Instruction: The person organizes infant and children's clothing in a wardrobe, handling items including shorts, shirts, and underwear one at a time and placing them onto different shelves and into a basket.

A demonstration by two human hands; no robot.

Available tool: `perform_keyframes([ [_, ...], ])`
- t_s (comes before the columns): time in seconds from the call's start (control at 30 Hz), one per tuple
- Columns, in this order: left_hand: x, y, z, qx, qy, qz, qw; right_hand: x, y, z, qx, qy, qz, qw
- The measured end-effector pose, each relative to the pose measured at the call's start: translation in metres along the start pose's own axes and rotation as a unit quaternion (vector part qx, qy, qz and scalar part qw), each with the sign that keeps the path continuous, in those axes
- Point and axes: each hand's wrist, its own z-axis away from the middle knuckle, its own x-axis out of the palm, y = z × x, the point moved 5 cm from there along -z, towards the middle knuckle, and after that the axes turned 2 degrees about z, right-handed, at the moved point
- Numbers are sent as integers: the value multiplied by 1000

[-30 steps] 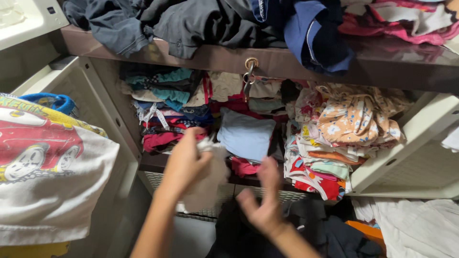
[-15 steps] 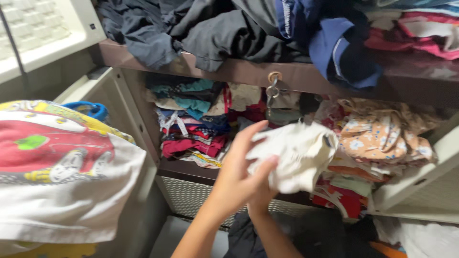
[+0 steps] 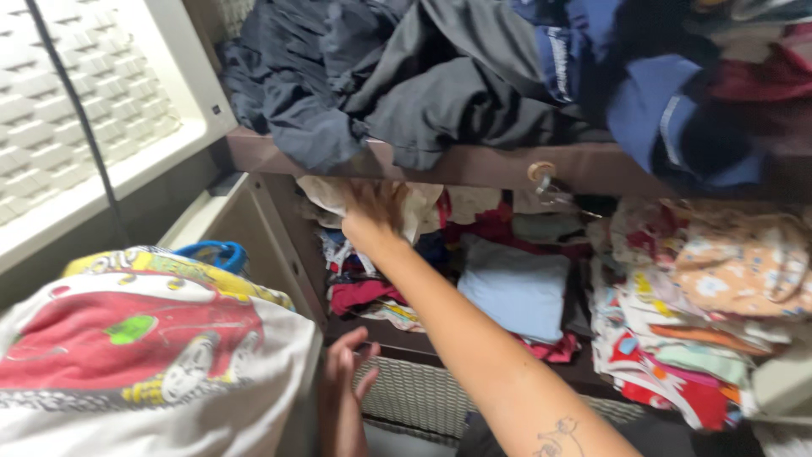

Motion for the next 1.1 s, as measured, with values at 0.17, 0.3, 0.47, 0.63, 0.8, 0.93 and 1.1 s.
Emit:
perform_keyframes([
  [0.17, -42, -70, -25, -67, -39, 8, 997, 54, 16, -64, -93, -173, -145, 970],
  [0.3, -43, -99, -25, -113, -25, 22, 993, 93, 18, -96, -128, -372, -207, 896],
  [0.47, -29, -100, -25, -195, -1, 31, 980, 80, 20, -120, -54, -202, -148, 967],
  [0.63, -28, -97, -13, -191, 5, 32, 981, 47, 31, -122, -54, -213, -168, 961],
  [0.8, -27, -102, -6, -227, 27, 23, 973, 2, 24, -86, -95, -222, -184, 953],
  [0.93, -27, -105, 13, -265, 78, 9, 961, -44, 8, -43, -106, -208, -179, 956],
  [1.1, -25, -133, 35, -229, 72, 28, 970, -90, 12, 72, -246, 112, -155, 950],
])
